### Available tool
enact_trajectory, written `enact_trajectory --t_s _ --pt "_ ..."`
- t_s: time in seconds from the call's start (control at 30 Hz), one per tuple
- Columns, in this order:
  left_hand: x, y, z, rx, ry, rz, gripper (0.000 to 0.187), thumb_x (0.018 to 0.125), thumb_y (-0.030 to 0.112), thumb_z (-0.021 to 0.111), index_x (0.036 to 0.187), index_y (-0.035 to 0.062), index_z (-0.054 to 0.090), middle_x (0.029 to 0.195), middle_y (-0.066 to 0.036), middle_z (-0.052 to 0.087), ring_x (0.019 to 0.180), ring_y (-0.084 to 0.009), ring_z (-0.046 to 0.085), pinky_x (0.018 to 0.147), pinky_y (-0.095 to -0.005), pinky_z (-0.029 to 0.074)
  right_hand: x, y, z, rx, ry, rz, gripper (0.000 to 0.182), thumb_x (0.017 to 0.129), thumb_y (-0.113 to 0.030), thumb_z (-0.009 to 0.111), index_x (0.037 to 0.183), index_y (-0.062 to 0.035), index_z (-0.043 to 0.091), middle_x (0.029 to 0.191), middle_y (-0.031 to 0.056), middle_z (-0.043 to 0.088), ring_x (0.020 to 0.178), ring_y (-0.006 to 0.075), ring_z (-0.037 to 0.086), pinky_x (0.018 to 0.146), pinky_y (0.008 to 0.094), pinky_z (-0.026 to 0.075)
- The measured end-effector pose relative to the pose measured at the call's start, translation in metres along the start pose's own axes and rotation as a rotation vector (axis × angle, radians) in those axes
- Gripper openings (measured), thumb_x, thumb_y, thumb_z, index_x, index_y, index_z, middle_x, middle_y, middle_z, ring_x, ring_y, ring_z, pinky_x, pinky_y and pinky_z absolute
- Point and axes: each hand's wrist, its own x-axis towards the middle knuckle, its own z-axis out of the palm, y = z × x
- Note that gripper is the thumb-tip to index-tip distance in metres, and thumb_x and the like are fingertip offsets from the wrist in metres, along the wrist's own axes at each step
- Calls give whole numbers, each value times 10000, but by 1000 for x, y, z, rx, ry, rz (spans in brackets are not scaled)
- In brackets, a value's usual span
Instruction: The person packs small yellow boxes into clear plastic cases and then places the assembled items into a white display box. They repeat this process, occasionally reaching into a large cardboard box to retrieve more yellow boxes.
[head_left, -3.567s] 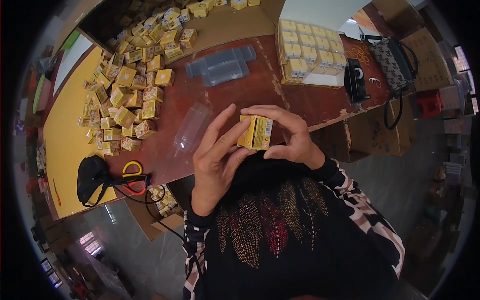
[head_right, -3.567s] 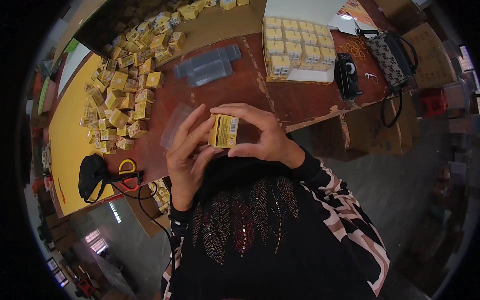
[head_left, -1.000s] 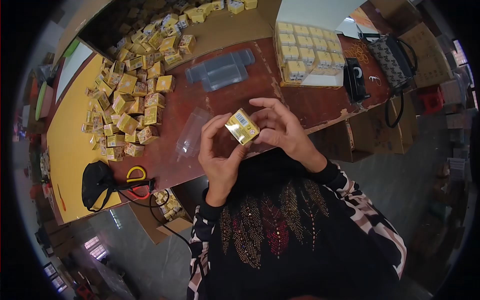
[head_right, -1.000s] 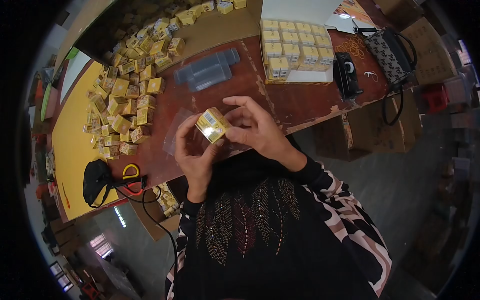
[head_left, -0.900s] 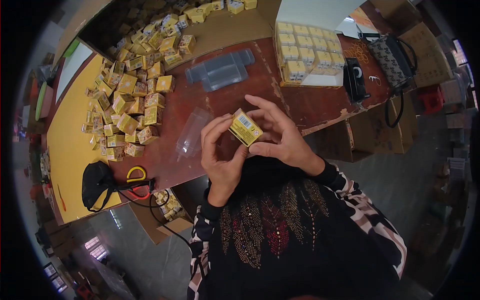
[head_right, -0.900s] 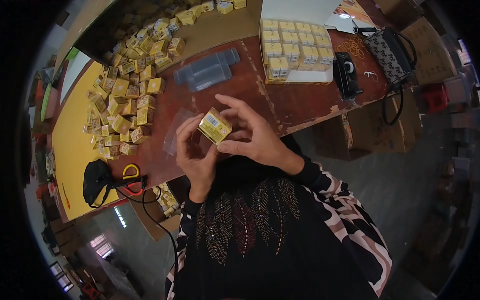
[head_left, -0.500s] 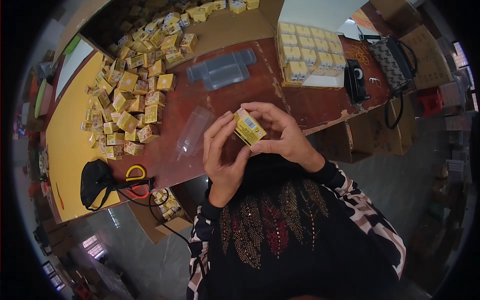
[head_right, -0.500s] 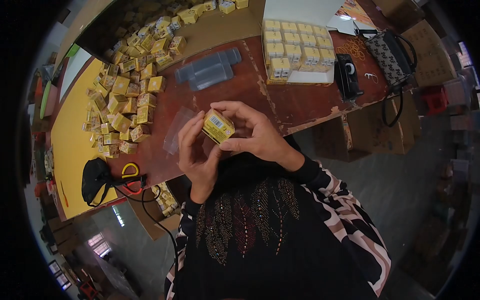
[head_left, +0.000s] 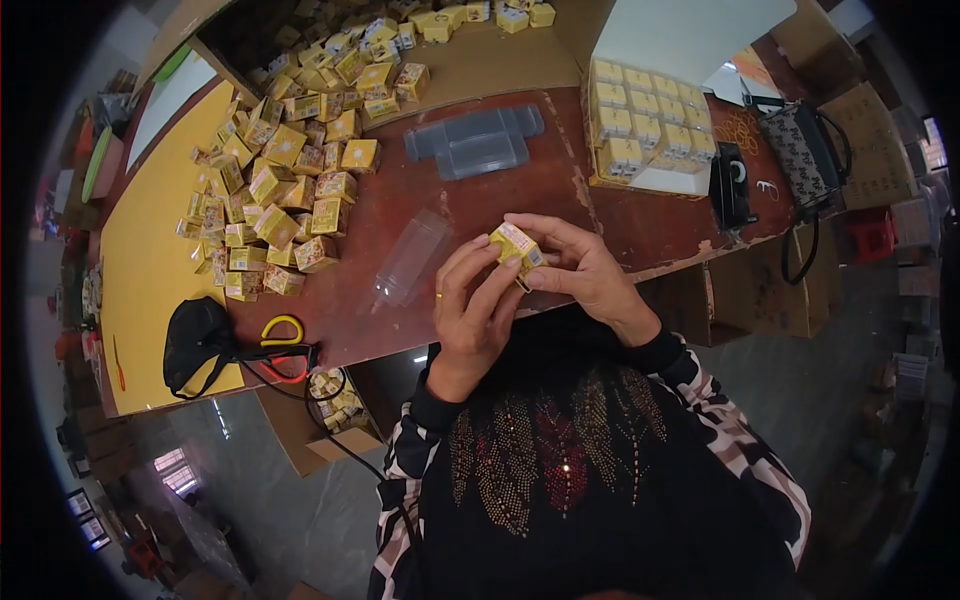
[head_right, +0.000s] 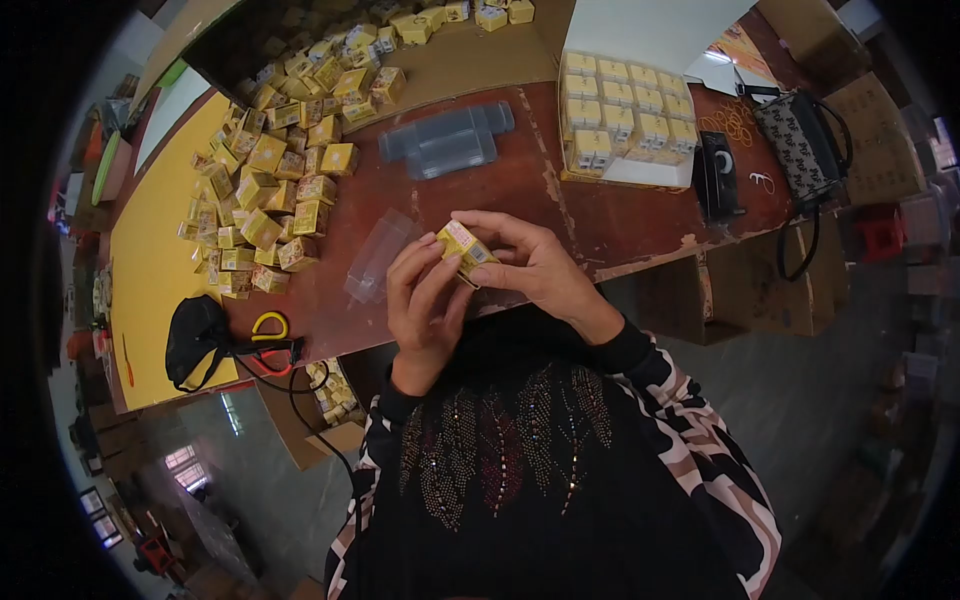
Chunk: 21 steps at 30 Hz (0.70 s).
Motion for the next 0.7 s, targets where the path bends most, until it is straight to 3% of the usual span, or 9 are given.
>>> enact_trajectory --t_s 0.27,0.37,0.43,0.47,0.53,0.57,0.6,0.67,0.7 --pt "-8 -10 3 81 -24 21 434 736 -55 779 1141 51 662 1180 -123 585 1135 -333 608 926 -391 531 12 4 -5 -85 6 39 623 857 -21 723 1426 -9 470 1291 94 601 1110 146 610 944 291 518" --pt "-7 -15 -2 83 -55 32 586 726 -24 799 1268 61 591 1246 -147 565 1183 -366 573 983 -425 494 17 12 -9 -72 13 33 621 857 -28 729 1423 -9 473 1274 92 611 1089 141 614 929 286 525" --pt "13 -10 -20 112 -187 -104 805 692 36 846 1399 43 460 1323 -175 533 1240 -418 516 1053 -481 423 22 12 -13 -67 23 27 618 858 -32 730 1421 -10 475 1263 91 617 1076 139 617 918 280 528" --pt "22 -14 -36 222 -185 -123 945 682 146 878 1457 5 357 1357 -214 516 1273 -434 478 1078 -495 376 25 11 -15 -81 56 3 612 860 -34 729 1418 -17 478 1243 90 624 1060 136 619 910 275 528" --pt "32 -27 -62 423 -278 -328 893 737 284 846 1428 -37 381 1338 -248 525 1244 -426 497 1044 -482 398 28 11 -15 -89 95 -22 606 863 -36 728 1416 -24 481 1224 89 630 1045 134 621 902 269 528" --pt "26 -44 -70 598 -348 -339 827 774 356 806 1400 -21 419 1161 -271 623 1092 -423 594 920 -478 476 32 10 -16 -109 119 -51 591 868 -49 730 1407 -35 489 1202 94 635 1033 137 626 890 268 530" --pt "28 -49 -72 603 -344 -336 827 774 356 806 1400 -21 419 1161 -271 623 1092 -423 594 920 -478 476 37 9 -15 -129 140 -82 576 874 -61 732 1399 -46 496 1181 100 640 1021 141 631 878 267 532" --pt "32 -54 -75 625 -671 -751 659 783 329 796 1284 23 497 927 -247 673 901 -438 649 773 -494 511 46 11 -11 -121 155 -118 570 875 -62 731 1392 -45 493 1174 102 640 1021 139 629 874 267 532" --pt "31 -53 -76 625 -673 -746 659 783 329 796 1284 23 497 927 -247 673 901 -438 649 773 -494 511 49 12 -10 -113 181 -148 564 876 -63 730 1386 -44 491 1168 104 641 1020 136 627 870 266 533"
